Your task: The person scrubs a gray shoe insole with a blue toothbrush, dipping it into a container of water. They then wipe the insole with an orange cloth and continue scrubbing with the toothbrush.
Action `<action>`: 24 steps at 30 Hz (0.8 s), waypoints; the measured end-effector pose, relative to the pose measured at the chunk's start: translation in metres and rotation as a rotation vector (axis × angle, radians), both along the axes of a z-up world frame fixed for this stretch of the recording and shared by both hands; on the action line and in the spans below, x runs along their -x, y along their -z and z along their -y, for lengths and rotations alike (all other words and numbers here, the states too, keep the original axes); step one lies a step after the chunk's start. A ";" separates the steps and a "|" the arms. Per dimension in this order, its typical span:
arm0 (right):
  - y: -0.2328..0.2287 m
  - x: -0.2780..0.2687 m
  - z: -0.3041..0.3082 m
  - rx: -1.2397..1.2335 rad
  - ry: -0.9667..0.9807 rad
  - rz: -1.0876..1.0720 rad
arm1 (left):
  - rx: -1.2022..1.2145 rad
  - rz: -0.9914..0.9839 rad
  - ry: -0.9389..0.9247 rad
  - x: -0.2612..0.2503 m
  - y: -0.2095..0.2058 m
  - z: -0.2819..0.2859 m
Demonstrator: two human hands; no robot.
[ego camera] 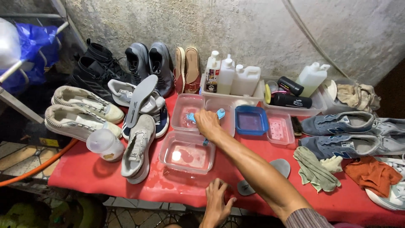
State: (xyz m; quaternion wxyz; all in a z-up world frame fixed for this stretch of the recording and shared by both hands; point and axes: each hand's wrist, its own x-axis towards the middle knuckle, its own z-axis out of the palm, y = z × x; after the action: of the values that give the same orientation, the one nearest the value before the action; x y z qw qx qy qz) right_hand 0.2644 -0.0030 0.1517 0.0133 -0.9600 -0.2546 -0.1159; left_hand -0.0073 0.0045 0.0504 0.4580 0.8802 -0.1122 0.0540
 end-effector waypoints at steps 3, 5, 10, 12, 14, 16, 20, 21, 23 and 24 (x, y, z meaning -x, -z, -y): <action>-0.021 0.017 0.005 -0.082 -0.068 -0.021 | -0.010 0.020 0.000 0.001 0.006 -0.001; -0.033 0.025 0.012 -0.122 -0.096 0.015 | -0.009 0.017 0.004 0.002 0.003 -0.002; -0.058 0.049 0.033 -0.261 -0.096 -0.060 | -0.017 0.022 0.033 -0.004 0.017 -0.002; -0.056 0.060 0.043 -0.290 -0.078 -0.026 | -0.007 -0.001 0.004 -0.004 0.015 0.001; -0.043 0.068 0.051 -0.321 -0.061 0.014 | 0.002 -0.018 -0.025 -0.005 0.012 0.002; -0.018 0.072 0.061 -0.257 -0.080 0.046 | -0.012 0.010 -0.031 -0.005 0.009 0.004; -0.009 0.090 0.072 -0.359 -0.092 0.002 | 0.007 -0.018 -0.057 -0.007 0.019 0.008; -0.007 0.092 0.074 -0.352 -0.074 -0.056 | -0.006 -0.038 -0.061 -0.008 0.020 0.008; -0.009 0.095 0.079 -0.348 -0.054 -0.112 | -0.022 -0.058 -0.063 -0.009 0.019 0.009; -0.014 0.097 0.083 -0.429 -0.037 -0.097 | -0.021 -0.057 -0.063 -0.009 0.018 0.009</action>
State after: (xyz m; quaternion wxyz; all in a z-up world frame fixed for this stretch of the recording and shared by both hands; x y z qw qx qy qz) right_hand 0.1677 -0.0860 0.1660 0.2315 -0.9348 -0.2406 -0.1209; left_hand 0.0013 -0.0042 0.0327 0.4496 0.8894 -0.0718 0.0421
